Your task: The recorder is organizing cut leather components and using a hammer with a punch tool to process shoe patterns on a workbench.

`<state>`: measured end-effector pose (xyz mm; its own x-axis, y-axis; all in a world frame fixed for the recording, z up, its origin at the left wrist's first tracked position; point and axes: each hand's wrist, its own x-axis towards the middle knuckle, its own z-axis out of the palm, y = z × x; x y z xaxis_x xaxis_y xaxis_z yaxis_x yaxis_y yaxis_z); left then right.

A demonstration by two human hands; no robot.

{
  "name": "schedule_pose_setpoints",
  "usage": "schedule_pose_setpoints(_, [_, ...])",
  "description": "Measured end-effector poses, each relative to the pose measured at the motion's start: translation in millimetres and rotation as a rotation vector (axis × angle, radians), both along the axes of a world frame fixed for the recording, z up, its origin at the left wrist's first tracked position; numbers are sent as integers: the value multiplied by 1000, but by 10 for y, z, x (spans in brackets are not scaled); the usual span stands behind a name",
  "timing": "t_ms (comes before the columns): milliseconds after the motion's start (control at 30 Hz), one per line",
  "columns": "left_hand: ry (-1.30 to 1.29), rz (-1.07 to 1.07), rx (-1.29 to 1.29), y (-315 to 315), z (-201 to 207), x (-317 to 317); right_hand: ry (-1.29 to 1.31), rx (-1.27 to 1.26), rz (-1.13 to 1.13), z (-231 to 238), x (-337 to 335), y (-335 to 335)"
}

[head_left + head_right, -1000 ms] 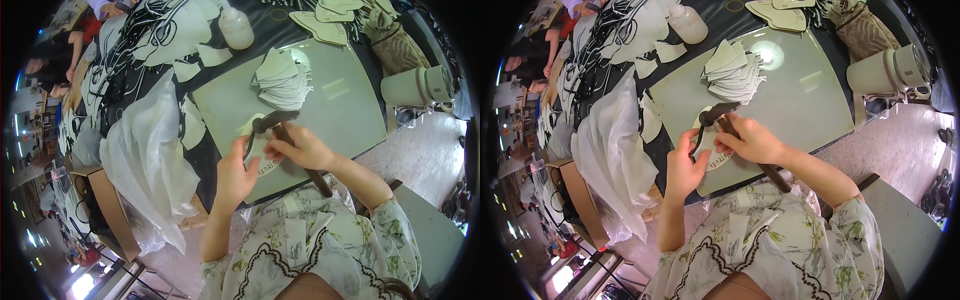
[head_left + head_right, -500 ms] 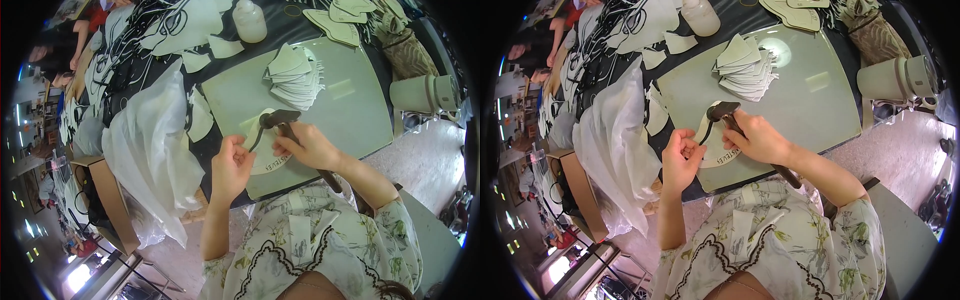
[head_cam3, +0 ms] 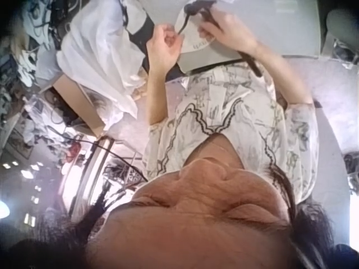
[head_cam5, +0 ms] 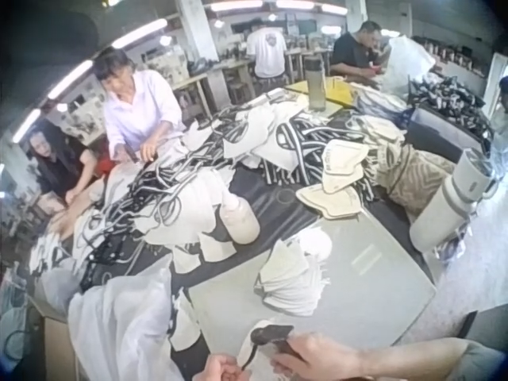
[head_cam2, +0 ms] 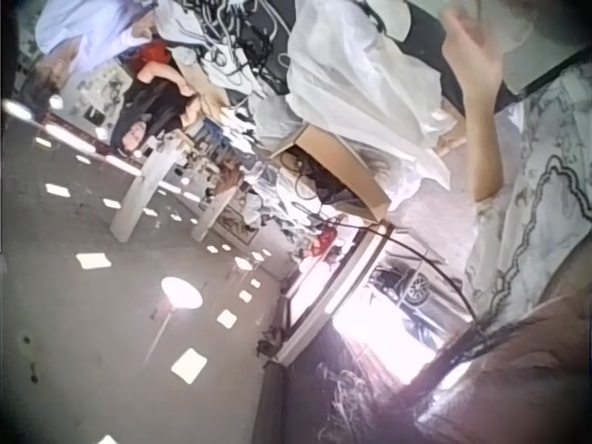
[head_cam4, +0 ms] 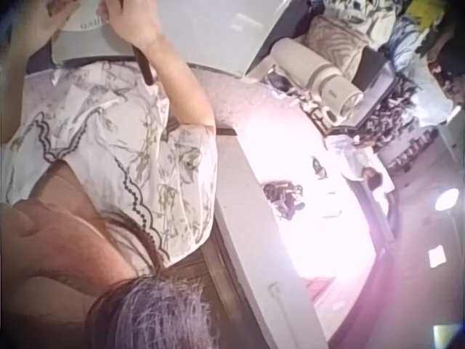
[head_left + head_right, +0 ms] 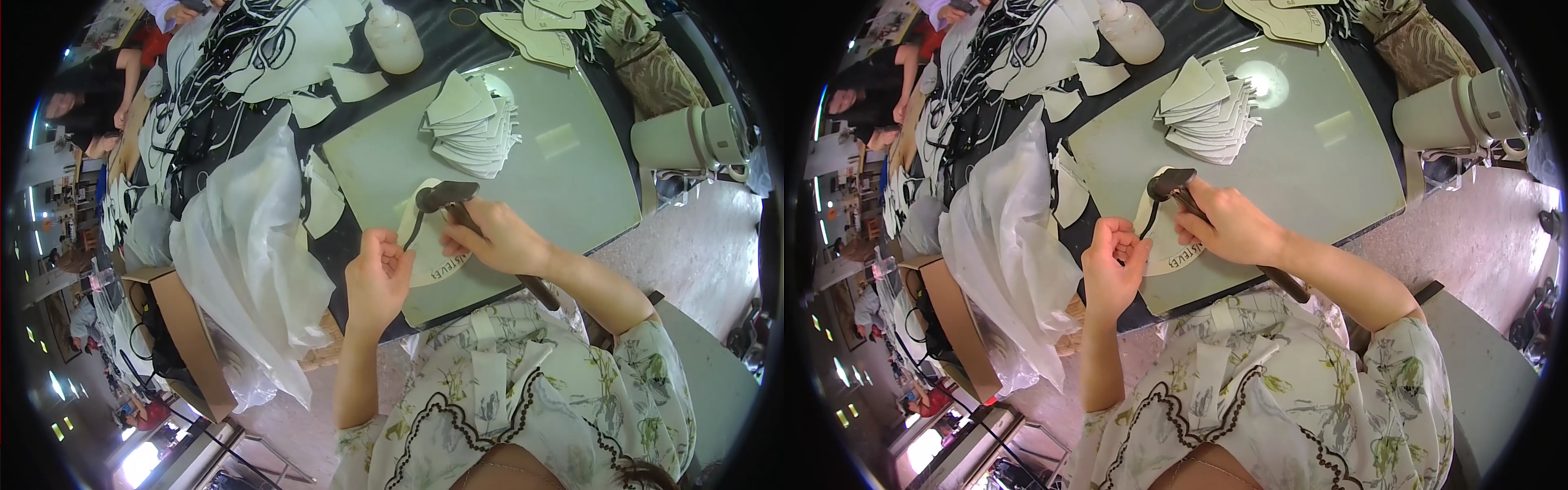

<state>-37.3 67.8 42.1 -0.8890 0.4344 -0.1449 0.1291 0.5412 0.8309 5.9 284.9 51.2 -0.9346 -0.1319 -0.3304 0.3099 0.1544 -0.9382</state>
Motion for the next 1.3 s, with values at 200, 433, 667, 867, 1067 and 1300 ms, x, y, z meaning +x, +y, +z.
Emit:
schedule_pose_setpoints(200, [-156, -81, -224, 74, 172, -96, -25, -40, -20, -6, -23, -10])
schedule_pose_setpoints(433, [567, -175, -58, -130, -197, 265, -70, -148, -54, -64, -6, -13])
schedule_pose_setpoints(667, [425, -401, -311, -221, -189, 515, -56, -52, 64, 94, -95, 309])
schedule_pose_setpoints(867, [529, -359, -302, -152, -186, 504, 299, 787, 301, 366, -92, 408])
schedule_pose_setpoints(1067, [603, -300, -346, -29, -183, 506, 293, 943, 621, 320, -213, 237])
schedule_pose_setpoints(1300, [625, -252, -292, -16, -167, 471, 279, 888, 569, 336, -293, 185])
